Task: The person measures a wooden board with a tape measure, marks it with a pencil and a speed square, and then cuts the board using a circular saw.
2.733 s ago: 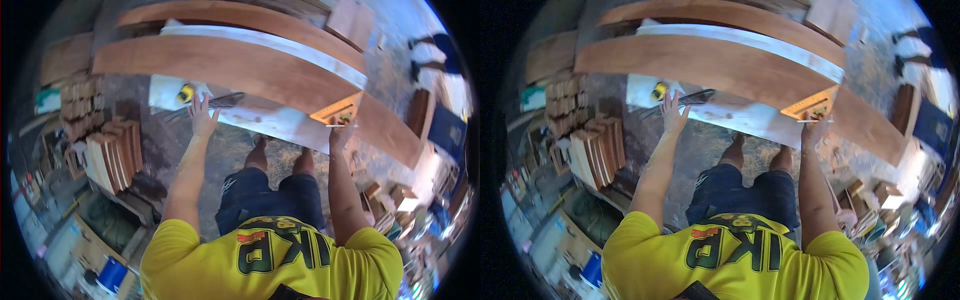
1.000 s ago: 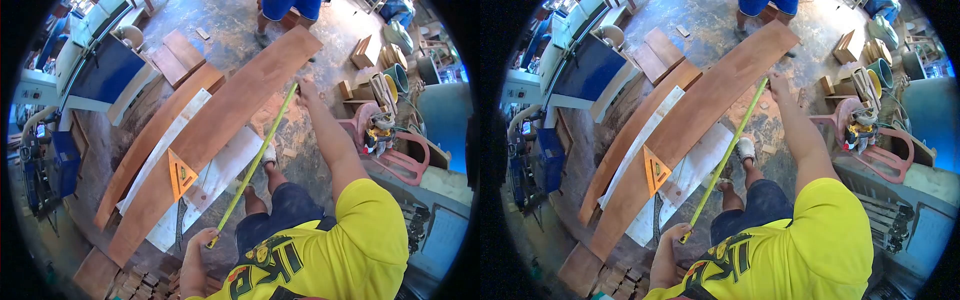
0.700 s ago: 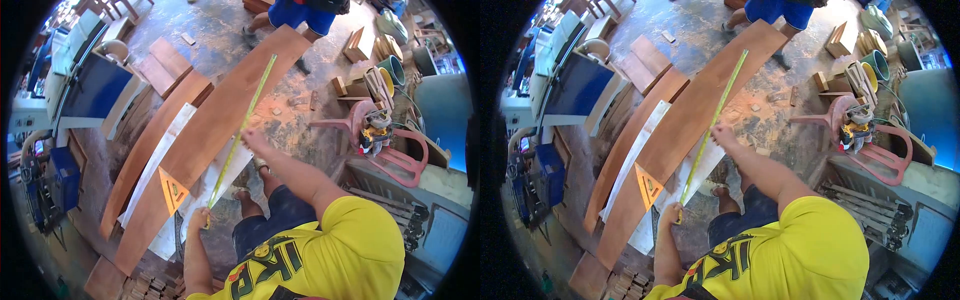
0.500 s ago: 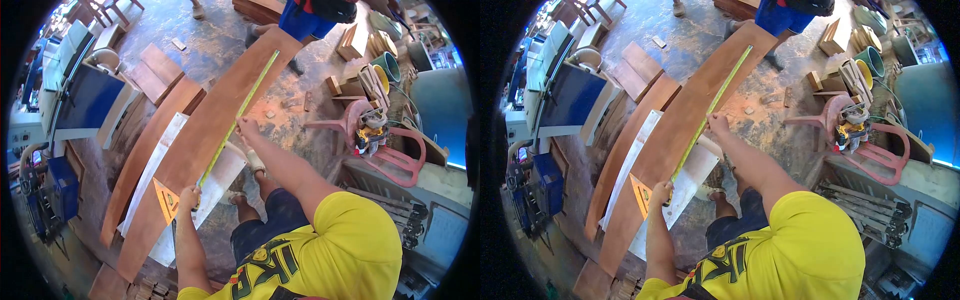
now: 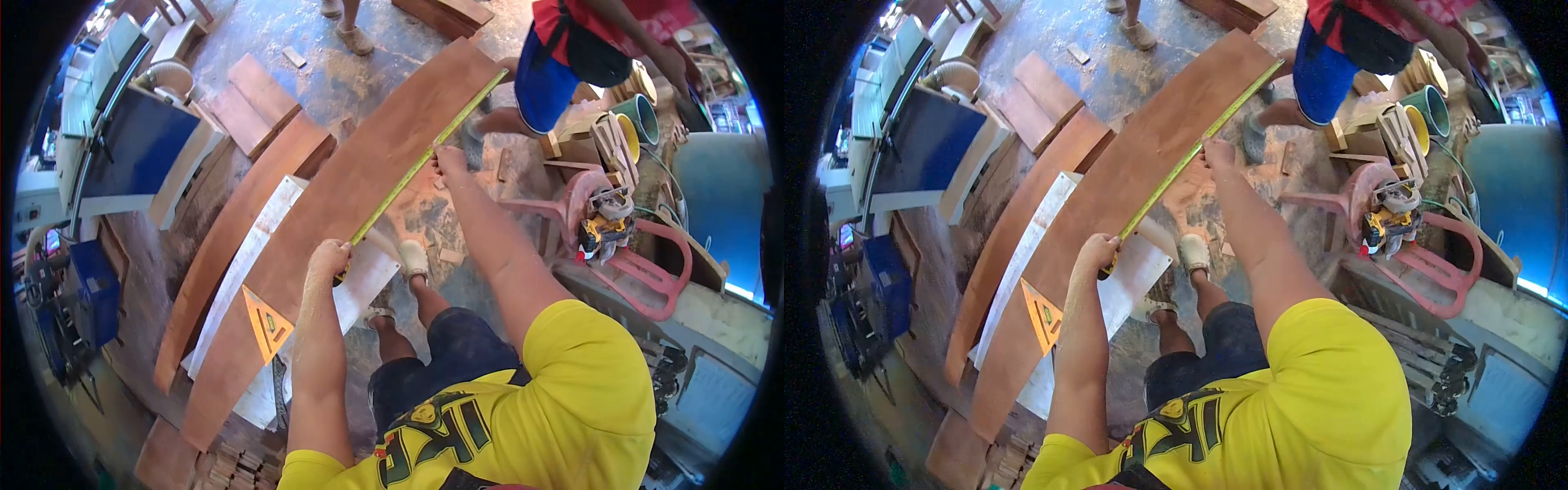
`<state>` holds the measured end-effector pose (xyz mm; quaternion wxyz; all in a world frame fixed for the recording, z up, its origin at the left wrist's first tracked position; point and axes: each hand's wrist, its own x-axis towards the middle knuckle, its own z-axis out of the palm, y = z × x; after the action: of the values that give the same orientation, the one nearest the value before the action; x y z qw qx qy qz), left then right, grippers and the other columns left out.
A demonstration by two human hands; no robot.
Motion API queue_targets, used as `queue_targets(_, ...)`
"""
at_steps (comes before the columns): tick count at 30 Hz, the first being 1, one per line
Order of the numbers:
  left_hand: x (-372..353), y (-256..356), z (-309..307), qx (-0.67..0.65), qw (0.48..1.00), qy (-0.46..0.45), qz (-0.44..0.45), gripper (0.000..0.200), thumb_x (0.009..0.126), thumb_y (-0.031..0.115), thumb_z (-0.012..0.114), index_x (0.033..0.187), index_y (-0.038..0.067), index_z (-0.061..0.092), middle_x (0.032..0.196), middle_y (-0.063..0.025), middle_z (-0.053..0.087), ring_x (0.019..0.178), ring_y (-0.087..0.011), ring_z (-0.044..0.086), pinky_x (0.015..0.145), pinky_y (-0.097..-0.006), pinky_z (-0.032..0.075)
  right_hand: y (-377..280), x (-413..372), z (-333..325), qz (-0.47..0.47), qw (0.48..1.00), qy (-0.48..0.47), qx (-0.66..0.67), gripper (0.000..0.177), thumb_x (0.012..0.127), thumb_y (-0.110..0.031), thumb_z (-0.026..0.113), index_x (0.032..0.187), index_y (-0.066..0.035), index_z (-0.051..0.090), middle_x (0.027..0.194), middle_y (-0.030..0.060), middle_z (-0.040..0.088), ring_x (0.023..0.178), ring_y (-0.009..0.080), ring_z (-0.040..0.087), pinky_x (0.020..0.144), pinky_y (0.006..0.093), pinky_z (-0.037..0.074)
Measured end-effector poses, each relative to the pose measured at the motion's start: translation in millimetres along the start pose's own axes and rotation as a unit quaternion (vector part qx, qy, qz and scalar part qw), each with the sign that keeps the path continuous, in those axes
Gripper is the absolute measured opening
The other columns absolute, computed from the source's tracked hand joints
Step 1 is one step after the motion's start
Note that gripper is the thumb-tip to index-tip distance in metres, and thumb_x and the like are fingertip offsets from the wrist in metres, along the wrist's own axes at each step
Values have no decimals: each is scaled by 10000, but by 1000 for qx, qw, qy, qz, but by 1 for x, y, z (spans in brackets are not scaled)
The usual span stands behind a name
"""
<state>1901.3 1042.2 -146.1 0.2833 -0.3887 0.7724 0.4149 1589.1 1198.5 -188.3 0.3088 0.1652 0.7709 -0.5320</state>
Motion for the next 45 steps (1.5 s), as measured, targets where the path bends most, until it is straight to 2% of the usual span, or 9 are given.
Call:
queue_targets(8, -7, -17, 16, 11, 1000, -1, -4, 351, 825, 353, 530, 760, 56, 706, 739, -184, 657, 731, -306, 657, 705, -420, 497, 12, -14, -3, 34, 999, -17, 12, 216, 884, -219, 618, 779, -34, 582, 626, 51, 553, 474, 126, 478, 396, 282, 360)
queue_targets(10, -10, -8, 6, -4, 998, -35, -57, 393, 847, 400, 525, 870, 57, 717, 930, -191, 679, 944, -338, 640, 848, -436, 483, 11, -18, -2, 16, 1000, -26, -8, 219, 880, -224, 621, 773, -37, 580, 624, 50, 553, 465, 123, 473, 397, 275, 359)
queue_targets(14, -5, -11, 1, 38, 990, -47, -129, 438, 859, 408, 543, 1009, 23, 688, 1078, -189, 654, 1042, -321, 618, 881, -418, 485, 24, -2, 0, -41, 995, -29, -87, 241, 859, -246, 646, 744, -39, 601, 621, 42, 568, 472, 116, 512, 402, 262, 383)
queue_targets(31, 4, 2, -15, 119, 983, -83, -115, 413, 850, 393, 525, 1065, 76, 680, 1096, -139, 658, 1006, -286, 633, 851, -400, 495, 33, -2, -2, -80, 990, -28, -110, 276, 852, -260, 675, 723, -28, 600, 601, 38, 557, 453, 121, 504, 415, 258, 397)
queue_targets(33, -6, -3, -16, 94, 985, -97, -108, 405, 835, 419, 529, 997, 95, 709, 1029, -145, 678, 944, -301, 648, 826, -398, 499, 28, -1, 1, -115, 990, -16, -78, 278, 856, -248, 671, 721, -19, 589, 607, 44, 554, 446, 120, 478, 403, 262, 380)
queue_targets(35, -28, -9, -16, -107, 987, -120, -11, 435, 883, 437, 499, 1107, 97, 653, 1001, -171, 663, 937, -312, 632, 815, -406, 483, 18, -1, 5, -110, 989, -49, 87, 226, 877, -216, 649, 774, -25, 586, 630, 40, 544, 480, 111, 471, 401, 264, 355)
queue_targets(37, -39, -33, 5, -101, 982, -114, 113, 502, 924, 490, 454, 1157, 64, 582, 998, -195, 632, 963, -319, 609, 819, -404, 460, -6, -30, 12, -131, 963, -117, 204, 169, 893, -186, 631, 837, -37, 575, 656, 32, 528, 525, 103, 478, 432, 258, 354)
queue_targets(40, -88, -31, 10, -122, 989, -54, 62, 543, 935, 542, 411, 1074, 40, 564, 994, -211, 608, 981, -334, 588, 831, -409, 440, -14, -88, 25, -129, 943, -221, 214, 133, 906, -166, 612, 871, -46, 566, 671, 19, 513, 538, 103, 469, 473, 242, 366)
queue_targets(45, -155, -69, 48, -243, 970, -1, 17, 552, 918, 560, 441, 1106, 45, 509, 965, -229, 633, 946, -387, 608, 809, -442, 458, 55, -220, 47, -151, 865, -412, -241, 181, 858, -201, 638, 870, -21, 634, 694, 23, 604, 623, 80, 545, 566, 237, 433)
